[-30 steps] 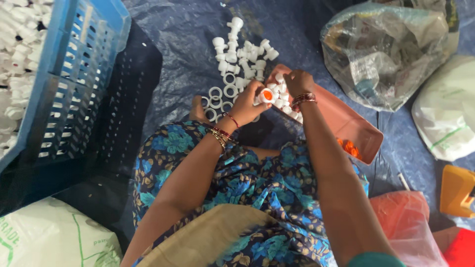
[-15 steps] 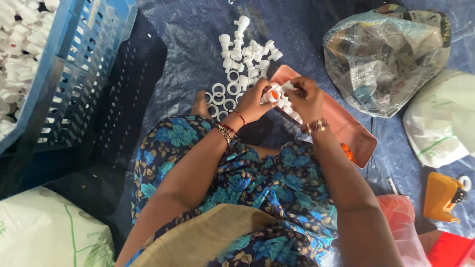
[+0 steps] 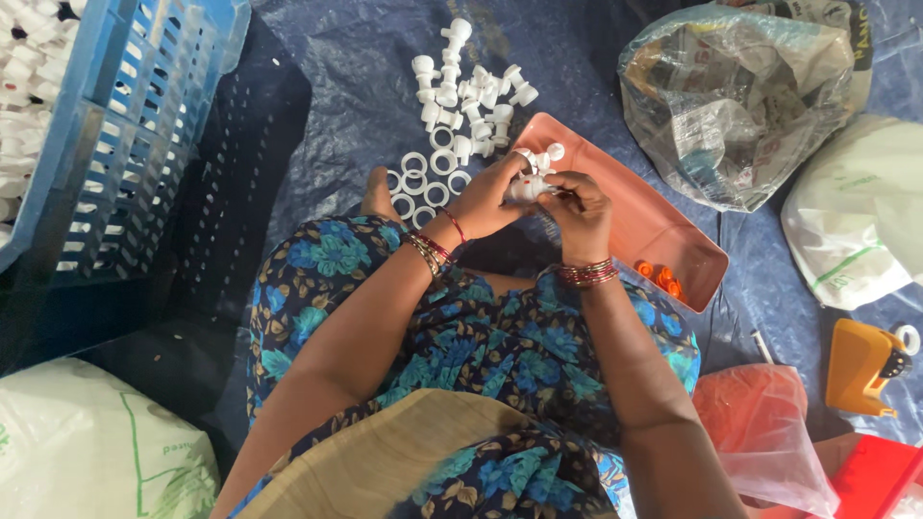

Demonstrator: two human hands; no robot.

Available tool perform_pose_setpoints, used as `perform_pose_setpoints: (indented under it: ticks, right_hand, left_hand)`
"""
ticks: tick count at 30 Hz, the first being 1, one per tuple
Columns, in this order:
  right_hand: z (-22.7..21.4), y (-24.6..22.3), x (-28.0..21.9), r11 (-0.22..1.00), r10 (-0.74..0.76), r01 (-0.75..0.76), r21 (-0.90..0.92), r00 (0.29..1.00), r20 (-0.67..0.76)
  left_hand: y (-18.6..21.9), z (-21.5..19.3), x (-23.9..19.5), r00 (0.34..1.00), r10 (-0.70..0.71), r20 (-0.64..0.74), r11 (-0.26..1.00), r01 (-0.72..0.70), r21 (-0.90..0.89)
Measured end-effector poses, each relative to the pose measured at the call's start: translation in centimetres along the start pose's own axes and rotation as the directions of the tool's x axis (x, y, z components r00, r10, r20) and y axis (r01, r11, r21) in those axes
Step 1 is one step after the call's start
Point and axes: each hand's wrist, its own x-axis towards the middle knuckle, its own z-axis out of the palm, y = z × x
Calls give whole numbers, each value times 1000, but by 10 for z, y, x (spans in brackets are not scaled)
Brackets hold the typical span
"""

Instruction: The person sits on a blue tarp and assembles small white plastic components by inserting orange rings into them. The person picks up a white part, inserts an orange ring, and places the assembled unit into a blue crate. This process is repeated continuously.

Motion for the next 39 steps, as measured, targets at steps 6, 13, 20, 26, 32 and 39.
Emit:
perform_pose_setpoints:
  ticks: [6,13,20,26,32,39]
  right_hand:
    - [-5,6,3,997,-70,70,-9,997,33]
    - [-2,7,5,994,-93,95,-53,995,28]
    - [-3,8,5,990,-129,130,-50,991,29]
    - [-10,-3,9,982,-171,180,-60,977,128]
    - [5,-10,6,991,-100,108,-84,991,89]
    - [27,49,6,971,208,-210,-116,978,-25]
  left_hand:
    - [-4,-1,0,988,149,-35,980,-143,139]
    - [2,-6,-2,979,195,-59,958,-177,224]
    - [17,-11,-1,987,159,-39,984,-155,89]
    - [19,-14,2,998,26,49,999,-24,-31]
    - [16,-13,2,996,94,2,996,-94,0]
    - [7,-18,6,980,-118,-163,993,115,-29]
